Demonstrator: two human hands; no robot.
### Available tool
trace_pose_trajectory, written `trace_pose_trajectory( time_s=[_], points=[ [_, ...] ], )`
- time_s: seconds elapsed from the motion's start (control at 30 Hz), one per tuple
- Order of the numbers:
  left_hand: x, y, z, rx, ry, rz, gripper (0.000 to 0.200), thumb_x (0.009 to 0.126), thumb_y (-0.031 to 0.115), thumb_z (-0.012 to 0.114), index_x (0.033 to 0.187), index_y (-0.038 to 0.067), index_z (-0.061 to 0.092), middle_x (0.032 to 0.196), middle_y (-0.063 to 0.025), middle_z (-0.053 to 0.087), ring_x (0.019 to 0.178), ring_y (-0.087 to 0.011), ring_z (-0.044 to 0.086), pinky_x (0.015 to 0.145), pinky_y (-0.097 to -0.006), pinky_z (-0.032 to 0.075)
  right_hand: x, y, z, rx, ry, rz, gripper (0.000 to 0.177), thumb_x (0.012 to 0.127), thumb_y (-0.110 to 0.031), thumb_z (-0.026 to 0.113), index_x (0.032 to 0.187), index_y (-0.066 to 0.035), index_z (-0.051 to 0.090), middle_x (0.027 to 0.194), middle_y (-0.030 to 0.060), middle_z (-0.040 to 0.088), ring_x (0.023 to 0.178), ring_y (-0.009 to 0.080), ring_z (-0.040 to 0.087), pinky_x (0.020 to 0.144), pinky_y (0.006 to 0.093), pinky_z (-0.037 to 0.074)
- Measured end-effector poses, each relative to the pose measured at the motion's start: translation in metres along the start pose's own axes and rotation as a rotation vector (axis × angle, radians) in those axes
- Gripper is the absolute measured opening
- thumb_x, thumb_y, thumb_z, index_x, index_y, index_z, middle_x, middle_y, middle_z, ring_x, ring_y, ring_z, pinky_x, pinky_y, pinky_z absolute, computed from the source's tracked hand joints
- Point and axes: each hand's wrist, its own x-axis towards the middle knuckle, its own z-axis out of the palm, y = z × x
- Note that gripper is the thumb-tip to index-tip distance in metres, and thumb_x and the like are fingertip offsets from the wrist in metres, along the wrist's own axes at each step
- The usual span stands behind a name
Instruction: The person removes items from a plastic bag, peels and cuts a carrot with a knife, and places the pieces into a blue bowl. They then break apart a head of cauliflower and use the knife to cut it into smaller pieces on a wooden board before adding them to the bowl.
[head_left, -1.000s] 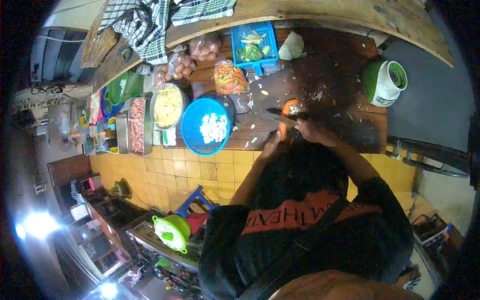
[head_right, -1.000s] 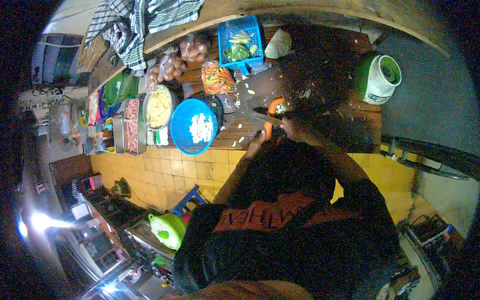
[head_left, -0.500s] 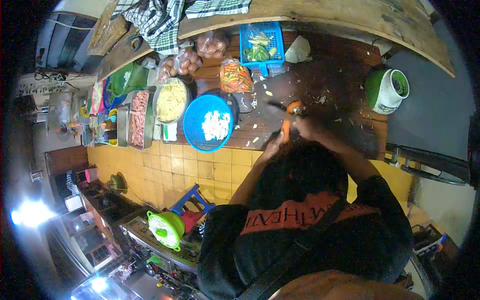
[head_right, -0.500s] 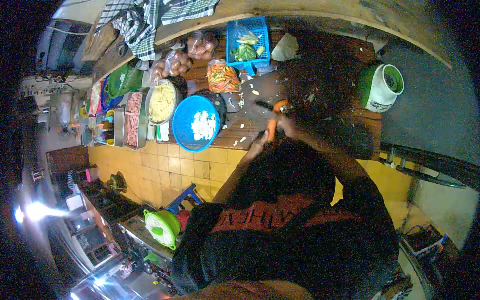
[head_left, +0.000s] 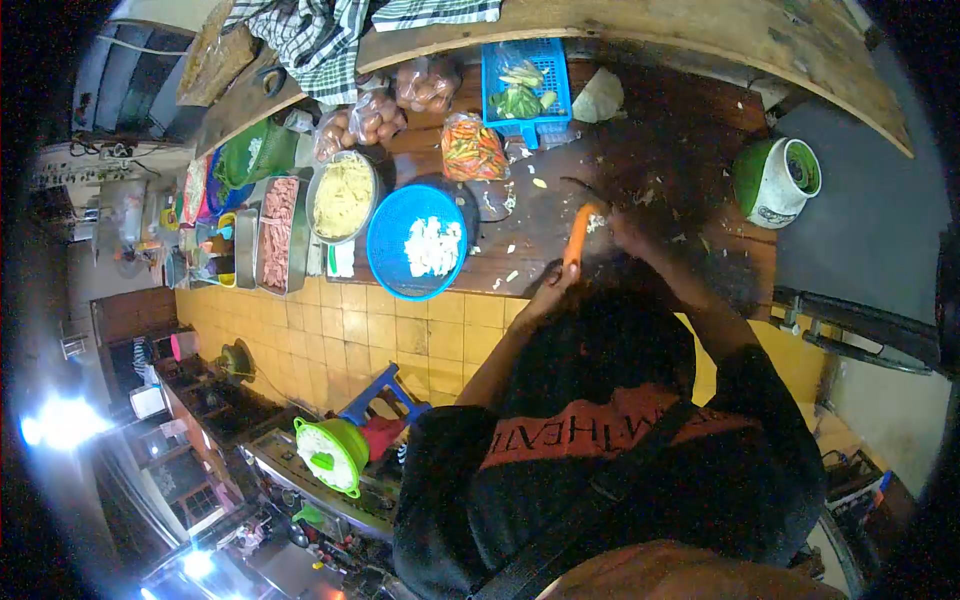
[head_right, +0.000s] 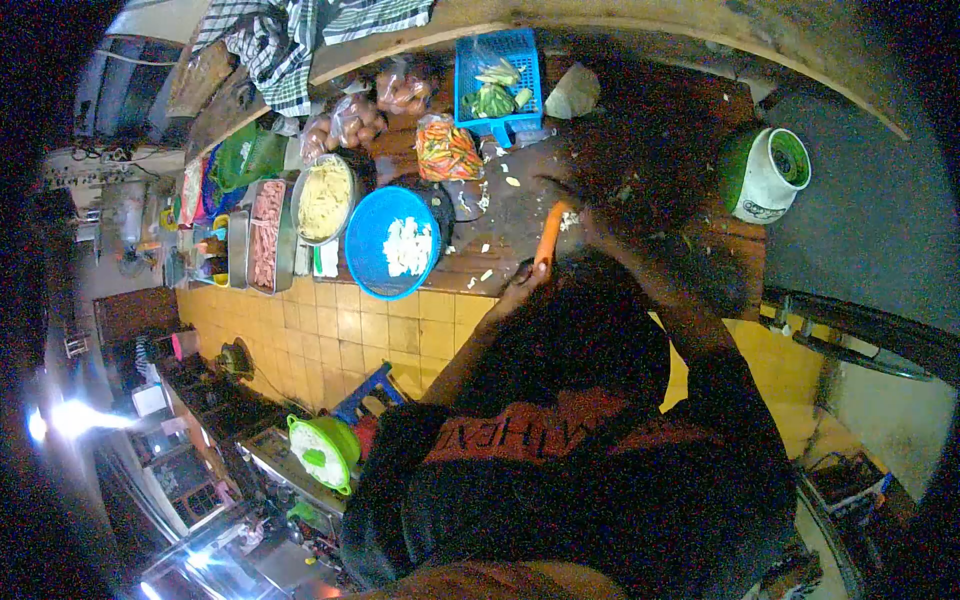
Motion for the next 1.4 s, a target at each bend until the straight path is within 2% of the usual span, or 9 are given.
trace_pose_trajectory(
  time_s=[0.1,0.33,0.43,0.67,0.87,1.17,1.27,1.33,1.4],
  points=[
    [-0.004,0.005,0.004,-0.015,0.002,-0.039,0.028,0.092,0.037,0.056,0.088,0.009,0.053,0.073,0.0029,0.052,0.065,-0.0079,0.046,0.058,-0.0238,0.038,0.017,0.029,0.038,0.033,0.104,0.273,0.027,0.086,-0.021,0.052,0.104,-0.002,0.057,0.078,0.0199,0.057,0.07,0.0366,0.057,0.063,0.0449,0.045],
    [0.002,0.0,0.006,0.129,0.074,-0.011,0.029,0.091,0.036,0.059,0.094,0.008,0.05,0.082,-0.0007,0.055,0.076,-0.0106,0.049,0.066,-0.0258,0.04,-0.006,-0.079,-0.058,0.011,-0.004,-0.245,0.032,0.084,-0.024,0.058,0.104,0.001,0.056,0.088,0.0221,0.06,0.081,0.039,0.059,0.07,0.047,0.047],
    [0.013,-0.026,-0.004,-0.136,-0.022,-0.069,0.031,0.09,0.034,0.061,0.1,0.008,0.047,0.087,-0.002,0.056,0.08,-0.0118,0.051,0.067,-0.0266,0.042,0.01,-0.041,-0.049,0.312,0.011,0.225,0.032,0.086,-0.025,0.056,0.107,-0.001,0.057,0.09,0.0244,0.06,0.083,0.0406,0.059,0.073,0.0481,0.047],
    [0.019,-0.032,-0.003,0.018,0.033,0.065,0.038,0.089,0.035,0.061,0.1,0.006,0.039,0.078,-0.0042,0.053,0.064,-0.0106,0.049,0.055,-0.0266,0.042,-0.014,-0.088,-0.082,0.102,-0.014,-0.084,0.032,0.089,-0.027,0.053,0.108,-0.002,0.055,0.088,0.0239,0.061,0.08,0.0405,0.059,0.071,0.0477,0.046],
    [0.076,-0.145,-0.04,-0.299,-0.025,-0.068,0.05,0.083,0.041,0.067,0.102,0.005,0.038,0.082,-0.0084,0.057,0.071,-0.0165,0.056,0.062,-0.0327,0.047,-0.005,-0.011,-0.03,0.326,-0.058,0.293,0.017,0.085,-0.016,0.052,0.092,-0.002,0.057,0.088,0.0173,0.058,0.082,0.0356,0.055,0.078,0.0506,0.043],
    [-0.004,0.011,0.004,0.799,0.32,0.289,0.059,0.074,0.043,0.074,0.104,0.006,0.041,0.087,-0.0196,0.061,0.081,-0.0415,0.06,0.069,-0.0477,0.047,-0.022,-0.055,-0.036,-0.091,0.139,-0.208,0.033,0.087,-0.021,0.054,0.112,-0.001,0.053,0.09,0.0251,0.058,0.083,0.041,0.056,0.075,0.0516,0.043],
    [-0.005,0.004,0.004,0.749,0.319,0.301,0.058,0.073,0.042,0.075,0.102,0.005,0.041,0.088,-0.0207,0.061,0.081,-0.0425,0.06,0.068,-0.0481,0.047,-0.017,0.009,0.013,0.509,-0.065,0.434,0.032,0.088,-0.02,0.053,0.114,0.0,0.053,0.096,0.0261,0.058,0.087,0.0428,0.055,0.081,0.0524,0.041],
    [-0.015,0.02,0.013,0.74,0.343,0.206,0.053,0.076,0.04,0.074,0.1,0.004,0.044,0.086,-0.0168,0.061,0.074,-0.0382,0.059,0.067,-0.0467,0.047,-0.02,0.017,-0.017,-0.989,0.542,-0.268,0.033,0.088,-0.027,0.055,0.108,0.0,0.053,0.092,0.0191,0.06,0.086,0.0334,0.057,0.08,0.0398,0.048],
    [0.004,-0.004,0.001,0.562,0.265,0.135,0.045,0.082,0.042,0.066,0.1,0.005,0.049,0.087,-0.0124,0.062,0.074,-0.0313,0.061,0.066,-0.0413,0.048,-0.008,-0.036,-0.072,-0.41,0.327,0.03,0.032,0.088,-0.026,0.056,0.108,-0.001,0.053,0.09,0.0185,0.061,0.082,0.0338,0.058,0.077,0.0397,0.048]
  ],
)
